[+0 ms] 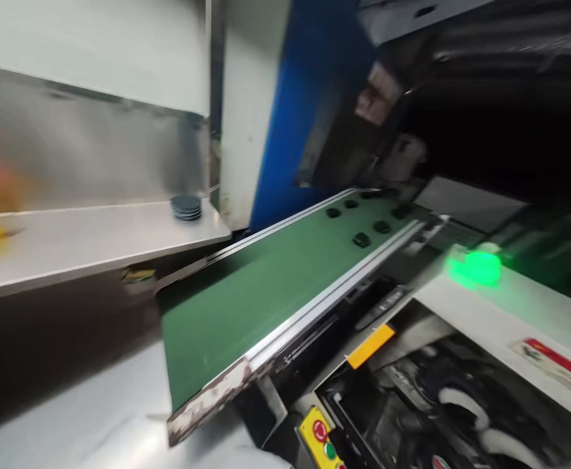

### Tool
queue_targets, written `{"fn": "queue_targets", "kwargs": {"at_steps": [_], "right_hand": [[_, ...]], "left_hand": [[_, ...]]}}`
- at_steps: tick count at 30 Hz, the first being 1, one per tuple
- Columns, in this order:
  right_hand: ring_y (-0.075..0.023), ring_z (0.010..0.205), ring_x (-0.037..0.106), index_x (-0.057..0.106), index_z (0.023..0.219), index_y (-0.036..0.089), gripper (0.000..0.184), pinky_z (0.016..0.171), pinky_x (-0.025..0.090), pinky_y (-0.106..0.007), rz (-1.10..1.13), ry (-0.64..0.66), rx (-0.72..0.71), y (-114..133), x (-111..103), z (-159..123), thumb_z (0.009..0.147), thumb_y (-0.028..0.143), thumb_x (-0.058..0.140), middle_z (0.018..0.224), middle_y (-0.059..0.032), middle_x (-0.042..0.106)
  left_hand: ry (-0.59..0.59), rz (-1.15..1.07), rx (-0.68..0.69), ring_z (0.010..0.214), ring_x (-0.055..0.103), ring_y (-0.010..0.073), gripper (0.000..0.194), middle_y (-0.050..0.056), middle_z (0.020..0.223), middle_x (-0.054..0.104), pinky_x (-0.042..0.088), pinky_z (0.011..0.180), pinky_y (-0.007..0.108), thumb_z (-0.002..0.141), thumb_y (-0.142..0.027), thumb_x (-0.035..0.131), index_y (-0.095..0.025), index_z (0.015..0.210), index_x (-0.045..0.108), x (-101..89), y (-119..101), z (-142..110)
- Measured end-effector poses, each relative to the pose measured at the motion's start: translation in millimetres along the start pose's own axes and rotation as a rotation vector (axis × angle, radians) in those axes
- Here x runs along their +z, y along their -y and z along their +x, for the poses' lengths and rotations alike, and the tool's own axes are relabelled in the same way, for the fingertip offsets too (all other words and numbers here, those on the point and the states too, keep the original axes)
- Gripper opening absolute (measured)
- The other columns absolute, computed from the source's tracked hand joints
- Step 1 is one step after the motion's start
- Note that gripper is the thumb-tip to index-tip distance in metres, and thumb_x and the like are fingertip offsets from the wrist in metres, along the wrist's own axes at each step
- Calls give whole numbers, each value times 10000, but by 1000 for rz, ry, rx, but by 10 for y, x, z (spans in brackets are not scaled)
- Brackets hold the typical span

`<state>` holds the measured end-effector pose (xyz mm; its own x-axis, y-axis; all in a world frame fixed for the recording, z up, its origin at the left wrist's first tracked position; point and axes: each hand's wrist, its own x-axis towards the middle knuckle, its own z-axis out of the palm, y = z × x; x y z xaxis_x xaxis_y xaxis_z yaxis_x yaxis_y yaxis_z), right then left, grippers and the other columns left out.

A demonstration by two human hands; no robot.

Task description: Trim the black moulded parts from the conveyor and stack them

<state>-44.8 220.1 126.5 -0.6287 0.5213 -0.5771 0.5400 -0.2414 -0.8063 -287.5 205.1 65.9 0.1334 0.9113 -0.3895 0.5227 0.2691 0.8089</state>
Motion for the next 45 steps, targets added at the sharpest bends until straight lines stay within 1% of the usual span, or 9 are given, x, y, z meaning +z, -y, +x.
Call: {"fn": "queue_targets", "kwargs": {"at_steps": [4, 8, 11, 14, 17, 24, 31, 38, 45], "right_hand": [[-185, 732, 679, 773, 851, 178, 232, 704, 525, -287, 32, -138, -187, 413, -1137, -244, 724, 345, 674, 736, -29, 720], [-192, 948, 671, 723, 1023, 157, 327, 876, 512, -298, -206, -1076, -341, 758, -2660, -331, 811, 343, 557, 1041, -84, 729], [-251, 1118, 603, 593, 1265, 94, 484, 1000, 446, -384, -266, -1513, -211, 941, -3788, -332, 861, 340, 486, 1254, -184, 631], [-349, 1186, 527, 580, 1273, 56, 507, 1016, 381, -494, -357, -1651, -97, 1038, -4541, -268, 855, 336, 517, 1261, -265, 588], [-382, 1111, 542, 692, 1049, 100, 364, 947, 390, -506, -474, -1642, -80, 1060, -4847, -152, 858, 373, 547, 1070, -241, 665], [-222, 879, 655, 649, 1115, 258, 324, 773, 430, -307, -646, -1322, -402, 933, -4869, 59, 793, 216, 658, 936, -55, 733], [-179, 838, 658, 674, 894, 244, 262, 766, 450, -271, -493, -1172, -541, 867, -4900, 80, 720, 75, 573, 873, -5, 724], [-181, 736, 637, 673, 931, 161, 283, 689, 511, -298, -30, -1014, -609, 861, -4477, -84, 674, 281, 664, 830, -41, 708], [-71, 371, 349, 547, 1098, 145, 525, 379, 243, -187, 302, -481, -335, 700, -2436, -40, 750, 511, 688, 437, 88, 459]], "left_hand": [[3, 6, 145, 812, 648, 172, 305, 24, 992, 723, 524, 669, 300, 842, -539, 625, -251, 891, 710, -117, -596, 361], [-33, -2, 238, 640, 613, 195, 519, 28, 699, 705, 466, 578, 304, 803, -665, 558, -211, 571, 656, -195, -1375, 888], [-124, -114, 324, 623, 573, 171, 564, 54, 676, 690, 413, 585, 280, 820, -662, 514, -178, 553, 622, -185, -2260, 1575], [-226, -248, 370, 659, 572, 159, 439, 53, 726, 675, 371, 567, 247, 751, -594, 628, -156, 714, 644, -139, -3134, 2411], [-350, -354, 301, 620, 564, 141, 402, 49, 755, 655, 355, 539, 237, 707, -531, 691, -147, 808, 631, -122, -3797, 3253], [-493, -318, 196, 477, 460, 126, 407, 33, 605, 584, 354, 511, 285, 761, -516, 687, -115, 794, 621, -173, -4853, 4651], [-480, -195, 388, 735, 585, 163, 326, 27, 746, 654, 437, 693, 268, 535, -132, 859, -139, 787, 654, 50, -5140, 4798], [-237, -268, 470, 644, 624, 151, 271, 47, 722, 678, 460, 561, 247, 693, -228, 763, -119, 912, 644, -37, -4533, 3612], [-12, -557, 122, 557, 612, 132, 373, 25, 659, 656, 391, 464, 209, 583, -378, 842, -121, 789, 667, -427, -2756, 1353]]}}
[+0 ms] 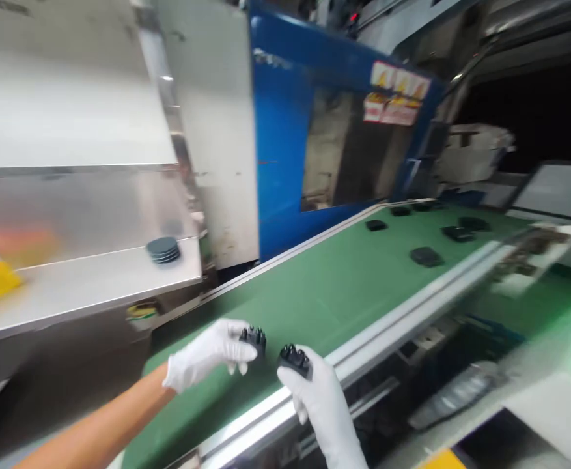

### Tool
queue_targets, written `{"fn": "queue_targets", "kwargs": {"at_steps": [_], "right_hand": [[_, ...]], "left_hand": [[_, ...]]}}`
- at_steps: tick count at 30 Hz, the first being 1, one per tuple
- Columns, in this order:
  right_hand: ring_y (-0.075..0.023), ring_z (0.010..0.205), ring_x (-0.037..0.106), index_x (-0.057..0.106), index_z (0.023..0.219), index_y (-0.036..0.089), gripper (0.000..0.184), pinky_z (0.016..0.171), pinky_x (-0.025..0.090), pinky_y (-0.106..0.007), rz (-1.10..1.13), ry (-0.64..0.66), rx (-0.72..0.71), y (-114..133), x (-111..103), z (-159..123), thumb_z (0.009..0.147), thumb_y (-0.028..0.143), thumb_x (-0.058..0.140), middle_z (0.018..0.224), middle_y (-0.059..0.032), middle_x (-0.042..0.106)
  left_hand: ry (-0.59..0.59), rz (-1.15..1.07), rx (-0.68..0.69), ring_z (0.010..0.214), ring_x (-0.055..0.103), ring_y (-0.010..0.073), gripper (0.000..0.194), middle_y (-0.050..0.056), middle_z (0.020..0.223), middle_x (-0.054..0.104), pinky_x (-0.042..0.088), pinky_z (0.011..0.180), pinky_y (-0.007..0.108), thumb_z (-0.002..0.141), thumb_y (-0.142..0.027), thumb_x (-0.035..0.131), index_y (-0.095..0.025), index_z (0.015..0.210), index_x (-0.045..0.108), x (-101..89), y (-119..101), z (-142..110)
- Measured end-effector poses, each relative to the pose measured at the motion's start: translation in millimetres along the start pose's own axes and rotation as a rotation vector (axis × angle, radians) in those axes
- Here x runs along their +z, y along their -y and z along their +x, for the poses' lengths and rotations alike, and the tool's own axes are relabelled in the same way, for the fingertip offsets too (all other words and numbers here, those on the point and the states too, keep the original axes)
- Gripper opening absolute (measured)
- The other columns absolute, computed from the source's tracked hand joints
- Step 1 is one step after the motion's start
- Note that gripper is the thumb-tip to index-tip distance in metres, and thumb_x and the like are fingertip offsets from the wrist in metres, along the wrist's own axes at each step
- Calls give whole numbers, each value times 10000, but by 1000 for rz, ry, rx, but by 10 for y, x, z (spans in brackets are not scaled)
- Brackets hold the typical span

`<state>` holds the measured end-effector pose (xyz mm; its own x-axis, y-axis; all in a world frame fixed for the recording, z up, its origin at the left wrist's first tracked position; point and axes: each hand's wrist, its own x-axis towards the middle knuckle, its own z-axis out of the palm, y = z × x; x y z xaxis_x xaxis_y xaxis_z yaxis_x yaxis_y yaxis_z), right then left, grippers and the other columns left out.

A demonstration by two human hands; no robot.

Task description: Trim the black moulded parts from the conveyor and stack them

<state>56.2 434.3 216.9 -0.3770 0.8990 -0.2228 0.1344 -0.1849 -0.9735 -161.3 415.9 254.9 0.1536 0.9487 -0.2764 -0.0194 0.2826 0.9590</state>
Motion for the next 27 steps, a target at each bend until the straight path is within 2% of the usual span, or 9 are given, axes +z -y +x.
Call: {"fn": "queue_targets", "kwargs": {"at_steps": [3, 6, 8, 10, 12, 14, 17, 22, 27], "right_hand": [[-54, 346, 294, 545, 1074, 131, 596, 360, 173, -184, 26, 263, 149, -226, 931, -363, 737, 600, 691, 415, 88, 444], [-54, 350, 322, 549, 1029, 128, 572, 367, 215, -181, 51, 458, 255, -466, 1770, -665, 760, 621, 657, 443, 66, 479], [-60, 356, 334, 523, 1119, 134, 561, 382, 241, -175, 59, 532, 308, -634, 2226, -848, 812, 597, 607, 455, 68, 491], [-60, 365, 339, 500, 1192, 174, 494, 392, 258, -173, 40, 565, 346, -785, 2596, -1012, 850, 521, 584, 499, 69, 521], [-75, 457, 461, 573, 1120, 210, 366, 450, 372, -186, 4, 573, 288, -894, 2892, -1153, 811, 387, 656, 669, 25, 627], [-135, 702, 625, 658, 969, 215, 261, 656, 523, -235, -7, 577, 147, -944, 3123, -1276, 725, 261, 738, 883, -21, 693], [-211, 977, 665, 724, 904, 229, 232, 887, 548, -300, 5, 636, -21, -923, 3351, -1441, 685, 165, 766, 1004, -44, 714], [-177, 909, 698, 742, 1036, 300, 359, 824, 578, -264, -51, 707, -269, -815, 3470, -1681, 732, 109, 737, 997, -31, 734], [-183, 924, 710, 693, 1159, 311, 412, 806, 592, -260, -122, 656, -417, -760, 3475, -1845, 777, 163, 738, 1052, -53, 739]], "left_hand": [[-86, -187, -145, 524, 583, 107, 386, 41, 725, 682, 380, 466, 207, 584, -398, 840, -122, 800, 677, -420, 556, -974], [-245, -303, -208, 508, 560, 102, 413, 43, 688, 666, 356, 468, 208, 614, -443, 819, -113, 812, 671, -736, 1043, -1780], [-341, -333, -219, 525, 552, 107, 398, 34, 668, 646, 340, 476, 212, 620, -434, 816, -108, 797, 671, -887, 1312, -2234], [-454, -363, -160, 616, 579, 130, 325, 33, 726, 658, 398, 548, 231, 604, -338, 831, -117, 787, 678, -984, 1547, -2628], [-600, -338, -88, 737, 613, 176, 277, 38, 799, 691, 468, 677, 274, 565, -228, 838, -136, 783, 693, -1025, 1760, -2974], [-729, -253, -52, 825, 635, 214, 234, 50, 848, 721, 495, 786, 319, 582, -186, 819, -149, 790, 716, -1020, 1945, -3279], [-821, -149, 52, 820, 648, 195, 220, 48, 885, 729, 515, 794, 318, 676, -166, 771, -178, 892, 730, -971, 2150, -3657], [-884, 93, 476, 720, 622, 121, 546, -25, 829, 670, 501, 706, 246, 746, -46, 711, -326, 1204, 611, -921, 2321, -4021], [-845, 234, 601, 808, 624, 153, 567, 28, 922, 659, 509, 753, 299, 797, -40, 675, -327, 1268, 539, -926, 2418, -4125]]}}
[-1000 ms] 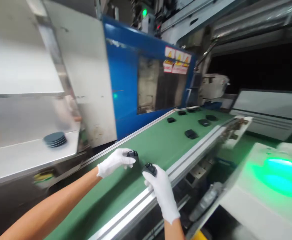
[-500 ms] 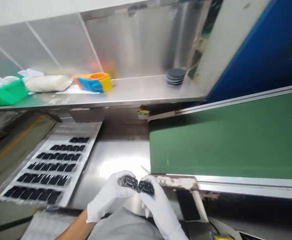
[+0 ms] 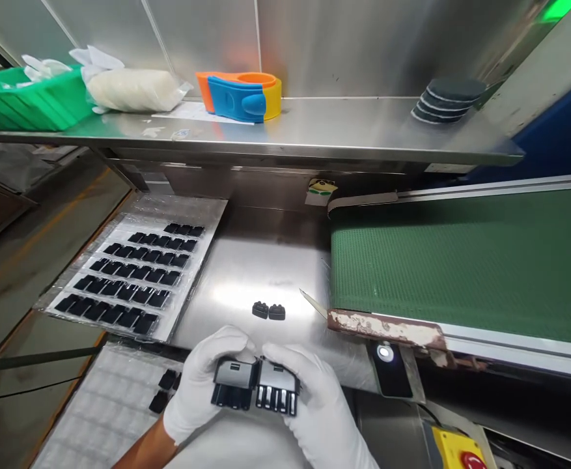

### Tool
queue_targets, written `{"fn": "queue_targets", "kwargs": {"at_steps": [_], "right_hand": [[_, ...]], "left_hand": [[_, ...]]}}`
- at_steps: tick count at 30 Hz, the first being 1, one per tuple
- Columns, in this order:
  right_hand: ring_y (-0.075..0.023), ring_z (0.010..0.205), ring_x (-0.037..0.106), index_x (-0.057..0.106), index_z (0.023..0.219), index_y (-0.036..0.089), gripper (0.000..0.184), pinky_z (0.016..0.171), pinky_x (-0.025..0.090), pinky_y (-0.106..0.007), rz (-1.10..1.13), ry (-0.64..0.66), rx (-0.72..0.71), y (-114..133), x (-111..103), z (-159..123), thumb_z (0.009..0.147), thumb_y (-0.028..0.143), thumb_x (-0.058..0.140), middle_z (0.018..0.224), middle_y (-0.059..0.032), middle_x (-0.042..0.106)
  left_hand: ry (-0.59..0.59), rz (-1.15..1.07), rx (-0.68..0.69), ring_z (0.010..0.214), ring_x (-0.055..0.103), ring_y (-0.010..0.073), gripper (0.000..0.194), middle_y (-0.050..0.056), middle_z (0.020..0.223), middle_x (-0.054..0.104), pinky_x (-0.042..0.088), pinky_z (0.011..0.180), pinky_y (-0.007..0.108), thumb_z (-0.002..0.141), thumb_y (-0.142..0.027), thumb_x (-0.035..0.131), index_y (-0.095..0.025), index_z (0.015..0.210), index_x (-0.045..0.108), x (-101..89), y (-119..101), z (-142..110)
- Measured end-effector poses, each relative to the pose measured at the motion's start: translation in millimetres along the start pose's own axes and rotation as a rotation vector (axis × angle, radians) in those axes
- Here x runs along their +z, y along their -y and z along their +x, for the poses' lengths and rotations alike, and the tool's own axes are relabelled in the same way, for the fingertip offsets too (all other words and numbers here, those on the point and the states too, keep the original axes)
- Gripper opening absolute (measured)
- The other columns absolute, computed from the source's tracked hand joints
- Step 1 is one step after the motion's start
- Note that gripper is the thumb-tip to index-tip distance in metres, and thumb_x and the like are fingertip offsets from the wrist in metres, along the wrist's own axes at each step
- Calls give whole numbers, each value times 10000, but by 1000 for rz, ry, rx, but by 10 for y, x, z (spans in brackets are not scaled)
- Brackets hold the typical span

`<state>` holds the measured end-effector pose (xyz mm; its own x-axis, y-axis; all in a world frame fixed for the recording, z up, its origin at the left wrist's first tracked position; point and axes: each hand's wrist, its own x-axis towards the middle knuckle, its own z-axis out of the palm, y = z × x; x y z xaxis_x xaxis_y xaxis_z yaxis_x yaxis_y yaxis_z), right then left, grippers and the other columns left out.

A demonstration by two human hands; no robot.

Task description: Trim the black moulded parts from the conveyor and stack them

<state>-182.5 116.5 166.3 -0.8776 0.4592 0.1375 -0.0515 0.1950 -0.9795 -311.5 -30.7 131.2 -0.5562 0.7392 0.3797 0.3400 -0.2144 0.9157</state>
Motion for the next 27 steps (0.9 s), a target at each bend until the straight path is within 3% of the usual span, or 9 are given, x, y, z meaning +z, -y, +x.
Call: {"fn": "queue_targets", "kwargs": {"at_steps": [3, 7, 13, 19, 22, 24, 27], "right_hand": [[-139, 848, 705, 680, 1123, 328, 401, 759, 584, -207, 37, 3, -73, 37, 31, -22, 782, 120, 716, 975, -11, 729], [-110, 811, 687, 650, 1038, 325, 433, 729, 571, -176, 15, 1, -23, 47, 18, -71, 733, 22, 695, 924, 34, 696], [-106, 900, 705, 639, 1124, 321, 457, 820, 565, -159, -387, 14, -40, -61, -131, -241, 759, 49, 666, 1035, 43, 731], [-124, 782, 708, 656, 1165, 258, 401, 692, 580, -195, -673, 45, -105, -144, -135, -295, 814, 94, 551, 914, 20, 733], [-154, 788, 709, 672, 1162, 261, 336, 692, 585, -248, -672, 45, -24, -114, -87, -266, 854, 179, 568, 914, 2, 733], [-179, 860, 706, 689, 1119, 270, 291, 754, 586, -283, -556, 34, 137, -138, -65, -242, 843, 224, 611, 969, -13, 735], [-213, 889, 701, 670, 1035, 216, 267, 795, 588, -333, -79, -27, 441, -397, -27, -212, 781, 291, 700, 982, -54, 727]], "left_hand": [[-6, -12, 66, 842, 620, 167, 523, 46, 953, 647, 511, 751, 317, 810, -40, 660, -314, 1240, 546, -3, 38, -17], [19, -18, 148, 855, 627, 177, 498, 52, 938, 677, 512, 762, 330, 782, -15, 674, -286, 1180, 545, 16, 60, 5], [94, 124, 99, 649, 602, 114, 363, -3, 739, 656, 482, 645, 245, 779, -33, 668, -232, 1079, 619, -33, -32, 104], [169, 316, -145, 601, 562, 105, 162, -16, 652, 609, 451, 612, 230, 754, -87, 717, -182, 885, 712, -114, -227, 174], [254, 300, -342, 596, 540, 105, 81, -15, 616, 599, 424, 603, 233, 777, -113, 697, -179, 735, 717, -107, -289, 216], [238, 207, -544, 652, 578, 116, 53, -3, 685, 645, 441, 631, 233, 754, -134, 729, -173, 722, 711, -110, -265, 224], [121, -149, -827, 737, 628, 125, 190, 12, 812, 681, 477, 661, 215, 686, -155, 801, -156, 827, 673, -157, -98, 158]]}}
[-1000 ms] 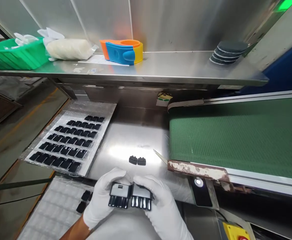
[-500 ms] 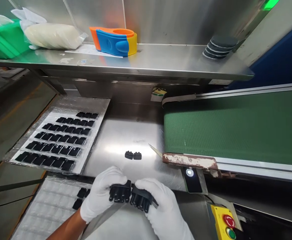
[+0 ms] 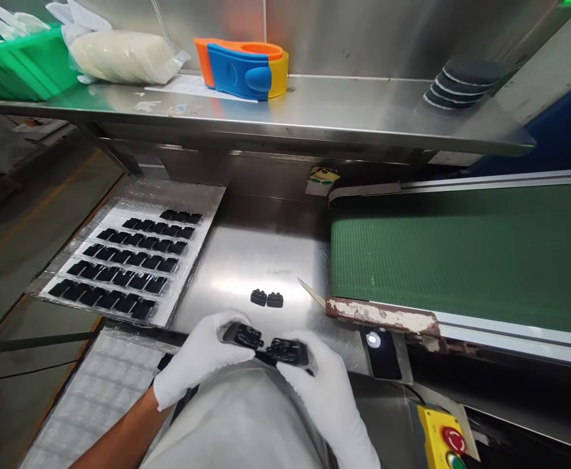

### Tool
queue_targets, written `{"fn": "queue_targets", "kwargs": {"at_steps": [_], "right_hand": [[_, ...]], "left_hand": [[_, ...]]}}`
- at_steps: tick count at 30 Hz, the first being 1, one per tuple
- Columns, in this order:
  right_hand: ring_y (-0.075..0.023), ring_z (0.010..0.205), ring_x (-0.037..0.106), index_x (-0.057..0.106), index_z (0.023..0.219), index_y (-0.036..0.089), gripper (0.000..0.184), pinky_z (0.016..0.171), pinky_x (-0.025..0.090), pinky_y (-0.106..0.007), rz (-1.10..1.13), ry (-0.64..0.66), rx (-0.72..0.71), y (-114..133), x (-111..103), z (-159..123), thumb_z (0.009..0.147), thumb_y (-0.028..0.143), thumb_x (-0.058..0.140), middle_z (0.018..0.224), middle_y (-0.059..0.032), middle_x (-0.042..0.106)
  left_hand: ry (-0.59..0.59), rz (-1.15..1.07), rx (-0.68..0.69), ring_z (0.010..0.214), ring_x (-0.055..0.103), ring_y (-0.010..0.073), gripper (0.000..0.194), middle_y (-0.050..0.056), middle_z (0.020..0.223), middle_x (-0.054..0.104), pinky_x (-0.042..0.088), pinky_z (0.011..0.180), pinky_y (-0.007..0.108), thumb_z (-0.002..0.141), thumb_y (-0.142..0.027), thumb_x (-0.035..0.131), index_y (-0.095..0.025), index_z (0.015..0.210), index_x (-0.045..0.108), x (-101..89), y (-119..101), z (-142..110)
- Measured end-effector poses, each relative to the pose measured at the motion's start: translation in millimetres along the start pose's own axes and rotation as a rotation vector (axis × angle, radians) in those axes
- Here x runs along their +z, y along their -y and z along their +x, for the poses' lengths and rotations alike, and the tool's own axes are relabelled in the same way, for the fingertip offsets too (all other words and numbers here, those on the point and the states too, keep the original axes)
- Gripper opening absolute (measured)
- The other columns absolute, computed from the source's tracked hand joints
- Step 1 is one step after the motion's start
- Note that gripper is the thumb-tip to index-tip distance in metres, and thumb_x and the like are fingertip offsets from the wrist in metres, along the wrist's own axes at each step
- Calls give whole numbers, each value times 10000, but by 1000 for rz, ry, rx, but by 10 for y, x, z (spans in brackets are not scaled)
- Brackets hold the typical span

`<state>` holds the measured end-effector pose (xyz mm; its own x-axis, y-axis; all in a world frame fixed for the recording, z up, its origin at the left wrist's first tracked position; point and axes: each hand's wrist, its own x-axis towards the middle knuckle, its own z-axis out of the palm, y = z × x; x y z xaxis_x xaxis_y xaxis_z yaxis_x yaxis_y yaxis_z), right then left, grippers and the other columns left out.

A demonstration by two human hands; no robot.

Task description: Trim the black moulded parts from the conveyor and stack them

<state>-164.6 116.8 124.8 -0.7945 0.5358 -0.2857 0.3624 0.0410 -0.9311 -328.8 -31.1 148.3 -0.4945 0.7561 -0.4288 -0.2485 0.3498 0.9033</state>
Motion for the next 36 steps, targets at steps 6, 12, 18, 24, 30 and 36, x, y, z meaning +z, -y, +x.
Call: {"fn": "queue_targets", "kwargs": {"at_steps": [6, 12, 18, 24, 30, 36], "right_hand": [[-234, 752, 698, 625, 999, 132, 445, 677, 576, -363, 302, -60, 380, -1012, 406, 501, 675, 417, 732, 951, -108, 715], [-267, 946, 635, 698, 1083, 162, 407, 908, 484, -406, -278, -72, 205, -1375, 752, 726, 816, 438, 563, 995, -114, 683], [-263, 1053, 601, 652, 1167, 111, 463, 965, 452, -384, -517, -199, 94, -1360, 523, 835, 941, 413, 384, 1135, -155, 657], [-330, 1254, 456, 546, 1310, 68, 460, 1049, 343, -433, -901, -312, 116, -1342, 149, 1155, 943, 184, 293, 1306, -236, 537], [-325, 872, 618, 628, 1069, 78, 337, 753, 436, -444, -816, -253, 318, -1454, 32, 1171, 866, 173, 376, 968, -246, 629], [-136, 491, 475, 530, 961, 199, 256, 434, 367, -272, -255, -117, 334, -1257, 232, 591, 919, 394, 370, 810, -56, 598]], "left_hand": [[14, -843, -286, 601, 616, 66, 288, 41, 799, 639, 487, 542, 144, 779, -256, 778, -122, 891, 550, -208, 492, 80], [49, -1034, -311, 600, 643, 56, 225, 64, 895, 641, 541, 547, 136, 875, -257, 686, -112, 970, 541, -277, 596, 35], [154, -1066, -205, 866, 677, 139, 367, 89, 1009, 632, 544, 722, 177, 752, -151, 789, -117, 1048, 575, -298, 533, -13], [39, -1278, -272, 877, 674, 136, 176, 54, 977, 631, 566, 761, 212, 891, -327, 653, -161, 880, 596, -218, 629, 102], [-60, -1404, -191, 798, 659, 35, 235, 43, 1035, 663, 511, 670, 95, 928, -268, 603, -198, 1152, 606, -124, 563, 305], [-18, -1500, -79, 901, 674, 106, 230, 76, 1044, 681, 526, 746, 183, 818, -165, 717, -149, 1040, 658, -51, 274, 338]]}}
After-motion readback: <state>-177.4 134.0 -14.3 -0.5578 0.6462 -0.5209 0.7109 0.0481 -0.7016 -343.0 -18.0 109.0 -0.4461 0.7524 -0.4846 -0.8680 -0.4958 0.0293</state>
